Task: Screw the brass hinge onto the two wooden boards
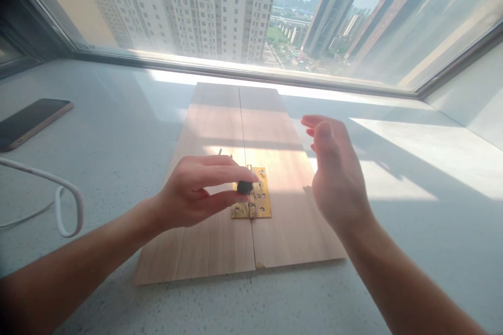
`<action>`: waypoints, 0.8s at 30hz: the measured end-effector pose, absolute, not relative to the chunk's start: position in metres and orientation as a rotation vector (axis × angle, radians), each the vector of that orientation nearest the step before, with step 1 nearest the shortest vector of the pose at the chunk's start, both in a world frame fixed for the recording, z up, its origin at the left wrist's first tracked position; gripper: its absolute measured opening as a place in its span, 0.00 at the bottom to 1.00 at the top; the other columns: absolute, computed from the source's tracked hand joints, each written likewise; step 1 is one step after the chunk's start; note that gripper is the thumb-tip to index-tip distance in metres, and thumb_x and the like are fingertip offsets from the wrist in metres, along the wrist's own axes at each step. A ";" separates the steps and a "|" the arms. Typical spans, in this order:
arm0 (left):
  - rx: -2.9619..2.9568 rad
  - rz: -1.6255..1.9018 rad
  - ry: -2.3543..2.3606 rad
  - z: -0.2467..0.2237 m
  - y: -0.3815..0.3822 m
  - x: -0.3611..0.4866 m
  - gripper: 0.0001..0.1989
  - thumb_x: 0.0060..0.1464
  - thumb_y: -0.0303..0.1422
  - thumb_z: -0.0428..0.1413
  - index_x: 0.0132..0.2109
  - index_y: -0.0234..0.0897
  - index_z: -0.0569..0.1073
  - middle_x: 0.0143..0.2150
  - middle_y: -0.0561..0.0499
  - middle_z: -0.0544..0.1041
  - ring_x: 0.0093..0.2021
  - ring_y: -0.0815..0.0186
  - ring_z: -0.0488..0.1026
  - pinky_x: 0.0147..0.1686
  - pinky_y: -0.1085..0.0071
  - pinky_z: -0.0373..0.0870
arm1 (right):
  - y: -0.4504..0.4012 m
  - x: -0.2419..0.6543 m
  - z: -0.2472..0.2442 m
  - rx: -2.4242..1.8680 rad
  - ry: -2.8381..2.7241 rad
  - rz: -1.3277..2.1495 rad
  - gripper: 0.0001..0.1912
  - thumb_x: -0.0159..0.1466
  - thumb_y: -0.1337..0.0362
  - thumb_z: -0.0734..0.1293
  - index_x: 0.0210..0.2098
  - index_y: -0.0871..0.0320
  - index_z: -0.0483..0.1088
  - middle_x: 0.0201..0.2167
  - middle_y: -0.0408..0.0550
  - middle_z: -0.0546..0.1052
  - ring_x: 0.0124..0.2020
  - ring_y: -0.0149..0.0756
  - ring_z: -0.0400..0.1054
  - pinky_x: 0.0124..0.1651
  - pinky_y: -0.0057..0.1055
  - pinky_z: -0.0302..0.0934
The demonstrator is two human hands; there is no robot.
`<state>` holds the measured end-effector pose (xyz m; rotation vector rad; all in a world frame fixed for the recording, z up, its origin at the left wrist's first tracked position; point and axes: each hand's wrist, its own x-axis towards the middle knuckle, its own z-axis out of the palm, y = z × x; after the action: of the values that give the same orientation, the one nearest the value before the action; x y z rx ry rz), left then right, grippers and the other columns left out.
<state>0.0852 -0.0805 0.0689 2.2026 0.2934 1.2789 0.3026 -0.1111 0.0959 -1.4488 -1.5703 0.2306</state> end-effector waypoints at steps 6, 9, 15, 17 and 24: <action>2.173 1.160 0.387 0.071 -0.087 0.072 0.15 0.58 0.21 0.53 0.52 0.34 0.72 0.44 0.44 0.79 0.44 0.65 0.76 0.45 0.67 0.74 | -0.095 0.337 0.069 -1.444 -0.987 0.650 0.21 0.61 0.42 0.62 0.40 0.52 0.71 0.49 0.52 0.75 0.52 0.46 0.67 0.57 0.51 0.57; 2.074 1.181 0.405 0.066 -0.108 0.082 0.15 0.60 0.21 0.49 0.52 0.36 0.70 0.45 0.44 0.75 0.45 0.64 0.72 0.46 0.65 0.70 | -0.092 0.345 0.055 -1.452 -0.896 0.650 0.21 0.59 0.43 0.65 0.40 0.53 0.71 0.45 0.51 0.76 0.49 0.45 0.69 0.55 0.49 0.59; 1.313 1.298 0.502 0.055 -0.129 0.122 0.09 0.60 0.36 0.54 0.35 0.40 0.62 0.33 0.53 0.64 0.35 0.68 0.62 0.35 0.72 0.62 | -0.095 0.361 0.042 -1.552 -0.987 0.632 0.23 0.62 0.42 0.60 0.42 0.53 0.70 0.46 0.52 0.75 0.48 0.44 0.70 0.53 0.46 0.62; 1.208 1.362 0.451 0.053 -0.121 0.129 0.14 0.61 0.37 0.54 0.30 0.38 0.60 0.27 0.55 0.60 0.29 0.71 0.58 0.30 0.72 0.58 | -0.096 0.367 0.039 -1.681 -1.072 0.596 0.23 0.62 0.42 0.59 0.45 0.52 0.69 0.49 0.52 0.74 0.50 0.45 0.69 0.53 0.46 0.63; 1.186 1.308 0.324 0.051 -0.093 0.138 0.23 0.63 0.43 0.49 0.24 0.36 0.56 0.18 0.59 0.52 0.18 0.75 0.49 0.18 0.74 0.46 | -0.098 0.385 0.019 -1.964 -1.387 0.515 0.30 0.55 0.48 0.69 0.52 0.57 0.68 0.55 0.57 0.71 0.53 0.54 0.65 0.54 0.52 0.59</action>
<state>0.1377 -0.0931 0.0513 1.1857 0.3242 1.3084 0.3851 -0.0976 0.0187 -1.9643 -1.3871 0.5154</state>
